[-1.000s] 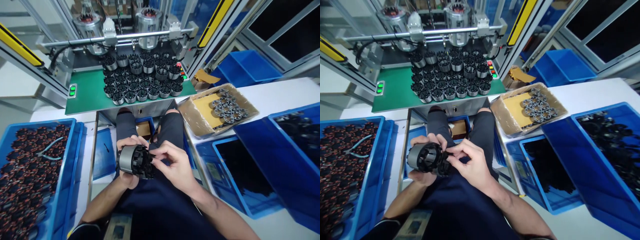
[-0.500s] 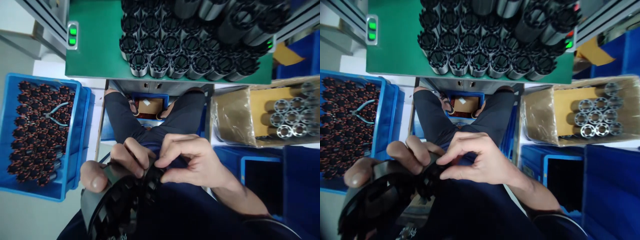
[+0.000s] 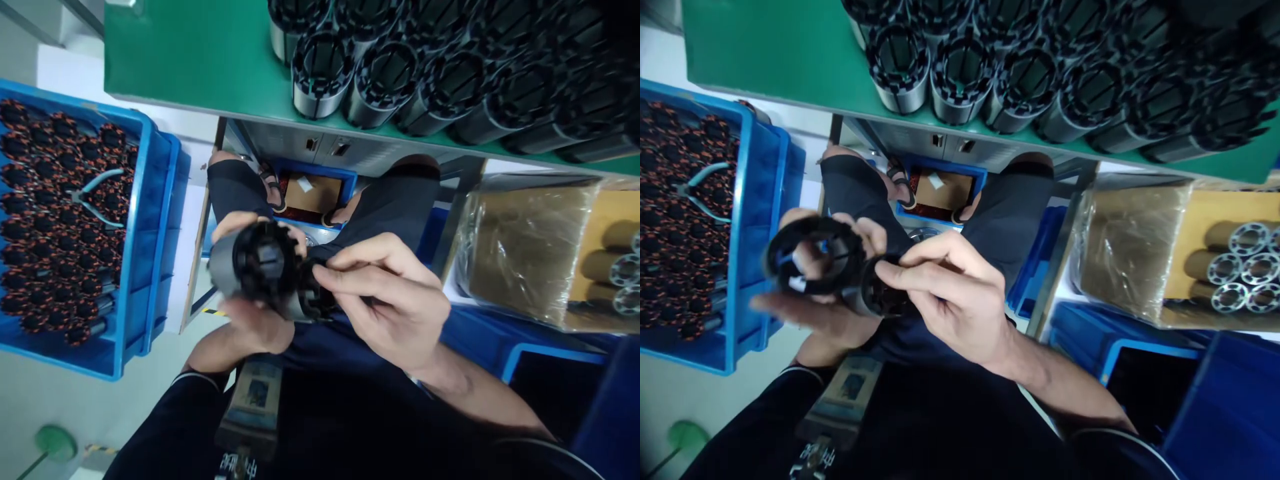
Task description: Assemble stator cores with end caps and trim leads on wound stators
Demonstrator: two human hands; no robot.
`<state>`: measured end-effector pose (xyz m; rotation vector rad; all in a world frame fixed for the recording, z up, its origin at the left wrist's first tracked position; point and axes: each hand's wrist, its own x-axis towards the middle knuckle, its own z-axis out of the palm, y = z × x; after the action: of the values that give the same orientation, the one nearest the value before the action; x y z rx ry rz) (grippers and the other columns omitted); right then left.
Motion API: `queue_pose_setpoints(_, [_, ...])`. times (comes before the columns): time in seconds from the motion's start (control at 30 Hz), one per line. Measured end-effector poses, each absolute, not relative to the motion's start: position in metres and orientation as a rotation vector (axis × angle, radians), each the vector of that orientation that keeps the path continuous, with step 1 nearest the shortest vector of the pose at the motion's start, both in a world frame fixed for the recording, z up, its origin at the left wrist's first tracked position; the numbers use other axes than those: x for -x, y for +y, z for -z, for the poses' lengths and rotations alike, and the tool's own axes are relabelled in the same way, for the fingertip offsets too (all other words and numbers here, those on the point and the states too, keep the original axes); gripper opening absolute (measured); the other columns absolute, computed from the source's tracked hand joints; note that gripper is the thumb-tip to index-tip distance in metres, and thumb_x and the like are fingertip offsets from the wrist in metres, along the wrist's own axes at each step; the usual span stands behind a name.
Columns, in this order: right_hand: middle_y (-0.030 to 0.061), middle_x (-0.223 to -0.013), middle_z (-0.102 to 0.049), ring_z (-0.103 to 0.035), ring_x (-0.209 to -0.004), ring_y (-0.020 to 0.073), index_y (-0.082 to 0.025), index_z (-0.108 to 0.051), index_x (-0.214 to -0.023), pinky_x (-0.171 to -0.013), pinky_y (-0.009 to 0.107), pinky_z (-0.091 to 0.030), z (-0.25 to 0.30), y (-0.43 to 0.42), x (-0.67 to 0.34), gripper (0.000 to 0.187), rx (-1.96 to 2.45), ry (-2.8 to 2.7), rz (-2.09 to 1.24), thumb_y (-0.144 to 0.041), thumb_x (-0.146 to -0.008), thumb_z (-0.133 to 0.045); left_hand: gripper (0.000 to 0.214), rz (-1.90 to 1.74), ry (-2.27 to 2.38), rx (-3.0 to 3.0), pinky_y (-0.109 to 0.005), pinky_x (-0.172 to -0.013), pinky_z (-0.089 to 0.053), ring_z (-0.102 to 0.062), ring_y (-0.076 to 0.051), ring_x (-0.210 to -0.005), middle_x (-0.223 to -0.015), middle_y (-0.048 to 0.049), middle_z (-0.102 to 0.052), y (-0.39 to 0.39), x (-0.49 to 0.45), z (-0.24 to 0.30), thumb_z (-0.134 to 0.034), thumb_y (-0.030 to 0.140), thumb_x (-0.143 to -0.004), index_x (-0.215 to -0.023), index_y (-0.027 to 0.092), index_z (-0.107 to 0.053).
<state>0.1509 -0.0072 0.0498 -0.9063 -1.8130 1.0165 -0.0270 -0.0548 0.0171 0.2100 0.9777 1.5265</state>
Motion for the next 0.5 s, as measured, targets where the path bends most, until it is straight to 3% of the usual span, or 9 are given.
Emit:
queue_pose_setpoints(0.13, [0.0109, -0.125, -0.082, -0.084, -0.110, 0.0204, -0.024, -0.087, -0.144, -0.093, 0.032, -0.076, -0.037, -0.014, -0.155, 0.048, 0.912, -1.993, -0.936, -0.001, -0.105, -0.071, 0.056, -1.461, 1.109, -0.179, -0.048, -0.091, -0.075, -0.080, -0.033, -0.122, -0.104, -0.0074, -0.080, -0.042, 0.011, -0.018, -0.066, 0.087, -0.105, -0.120, 0.035, -0.080])
queue_pose_setpoints(0.23, [0.0131, -0.132, -0.080, -0.084, -0.124, 0.0249, -0.023, -0.078, -0.160, -0.105, 0.037, -0.077, -0.035, -0.014, -0.158, 0.060, 0.901, -2.082, -0.913, -0.002, -0.106, -0.066, 0.071, -1.421, 1.175, -0.134, -0.045, -0.093, -0.077, -0.083, -0.033, -0.123, -0.097, -0.0096, -0.080, -0.035, 0.001, -0.023, -0.054, 0.092, -0.107, -0.102, 0.027, -0.080])
queue_pose_setpoints(0.33, [0.0116, -0.130, -0.083, -0.085, -0.121, 0.0249, -0.025, -0.077, -0.161, -0.107, 0.036, -0.076, -0.038, -0.005, -0.159, 0.061, 0.881, -2.092, -0.891, -0.005, -0.103, -0.076, 0.075, -1.431, 1.201, -0.061, -0.045, -0.087, -0.078, -0.086, -0.035, -0.115, -0.086, -0.0095, -0.076, -0.027, -0.002, -0.021, -0.050, 0.093, -0.108, -0.086, 0.025, -0.074])
queue_pose_setpoints(0.5, [0.0062, -0.125, -0.090, -0.088, -0.104, 0.0256, -0.031, -0.076, -0.160, -0.105, 0.042, -0.076, -0.035, 0.012, -0.163, 0.059, 0.721, -2.133, -1.040, -0.022, -0.103, -0.090, 0.070, -1.333, 1.153, -0.114, -0.046, -0.070, -0.076, -0.088, -0.042, -0.108, -0.083, -0.0102, -0.074, -0.019, 0.006, -0.012, -0.063, 0.090, -0.105, -0.093, 0.022, -0.070])
